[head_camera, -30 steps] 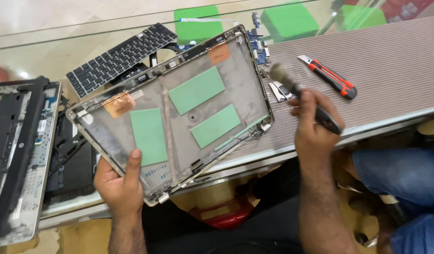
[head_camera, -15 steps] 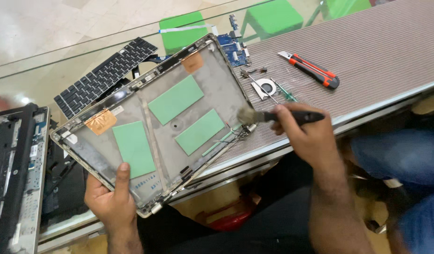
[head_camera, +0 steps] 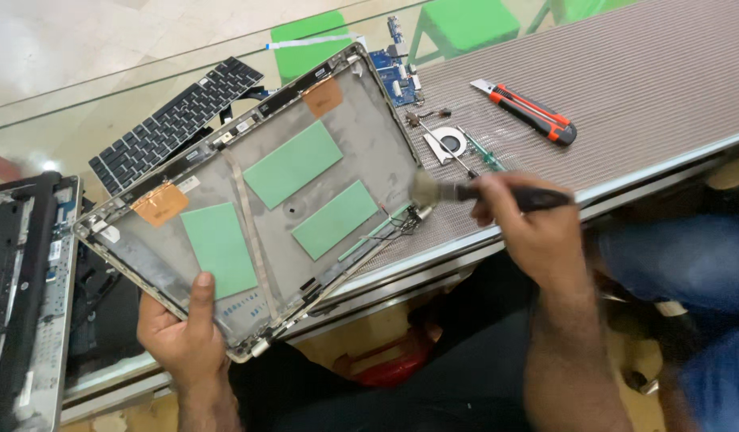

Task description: The person cleans a disassembled laptop screen bezel and the back of the LCD panel using a brush. They hold the parts in their hands and sweep the brush across the surfaces to remove dust and debris.

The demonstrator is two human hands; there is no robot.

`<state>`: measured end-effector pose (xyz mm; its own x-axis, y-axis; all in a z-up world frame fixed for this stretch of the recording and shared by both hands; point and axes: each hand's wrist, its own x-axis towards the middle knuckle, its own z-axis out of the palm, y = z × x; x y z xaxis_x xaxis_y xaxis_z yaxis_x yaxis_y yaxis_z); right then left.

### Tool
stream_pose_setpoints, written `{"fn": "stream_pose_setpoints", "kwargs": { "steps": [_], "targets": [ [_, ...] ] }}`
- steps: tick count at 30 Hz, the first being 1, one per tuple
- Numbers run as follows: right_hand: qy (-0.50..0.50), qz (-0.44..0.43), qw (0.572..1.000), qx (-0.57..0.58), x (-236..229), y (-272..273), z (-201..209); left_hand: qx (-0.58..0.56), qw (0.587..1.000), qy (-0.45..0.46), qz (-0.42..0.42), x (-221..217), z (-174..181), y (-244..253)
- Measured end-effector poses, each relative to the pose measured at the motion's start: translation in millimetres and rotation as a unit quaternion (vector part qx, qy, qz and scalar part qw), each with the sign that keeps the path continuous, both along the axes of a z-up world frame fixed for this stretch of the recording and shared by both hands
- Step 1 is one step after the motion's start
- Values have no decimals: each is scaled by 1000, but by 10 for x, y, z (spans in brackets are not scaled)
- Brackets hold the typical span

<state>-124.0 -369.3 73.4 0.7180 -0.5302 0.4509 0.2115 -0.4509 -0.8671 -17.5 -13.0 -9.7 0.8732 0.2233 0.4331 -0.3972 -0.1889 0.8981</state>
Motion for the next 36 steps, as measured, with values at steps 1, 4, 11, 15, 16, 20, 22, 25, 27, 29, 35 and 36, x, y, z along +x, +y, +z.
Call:
{"fn": "stream_pose_setpoints", "kwargs": {
  "steps": [1,4,11,15,16,20,22,25,27,29,35,36],
  "targets": [
    [120,-16,992,-22,-10,-62,-7,-8,1000,18,5,-4,-11,8],
    [192,-57,979,-41,-88,-23,122,-24,999,38,16,31,-104,43],
    [310,-87,940,-109,12,-15,137,11,997,65,27,48,-133,123],
    [124,-9,983,-132,197,181,509,-7,1000,30,5,29,-73,92],
    [55,38,983,-174,323,197,583,-22,999,42,9,37,-77,88],
    [-97,93,958,-253,754,225,712,-66,996,56,3,3,-89,72],
    [38,35,945,-323,785,203,665,-53,996,66,8,18,-145,120],
    [276,-28,862,-424,652,240,756,-46,997,66,2,23,-97,115],
    [376,-31,803,-461,534,280,864,-55,997,56,-8,-2,-80,113],
    [125,-22,891,-436,422,294,960,-78,994,81,-2,-18,-113,109],
    [454,-20,770,-447,578,247,951,-67,992,110,-8,-38,25,72],
    [453,-18,771,-448,548,270,961,-67,992,109,-6,-38,17,74]
  ]
}}
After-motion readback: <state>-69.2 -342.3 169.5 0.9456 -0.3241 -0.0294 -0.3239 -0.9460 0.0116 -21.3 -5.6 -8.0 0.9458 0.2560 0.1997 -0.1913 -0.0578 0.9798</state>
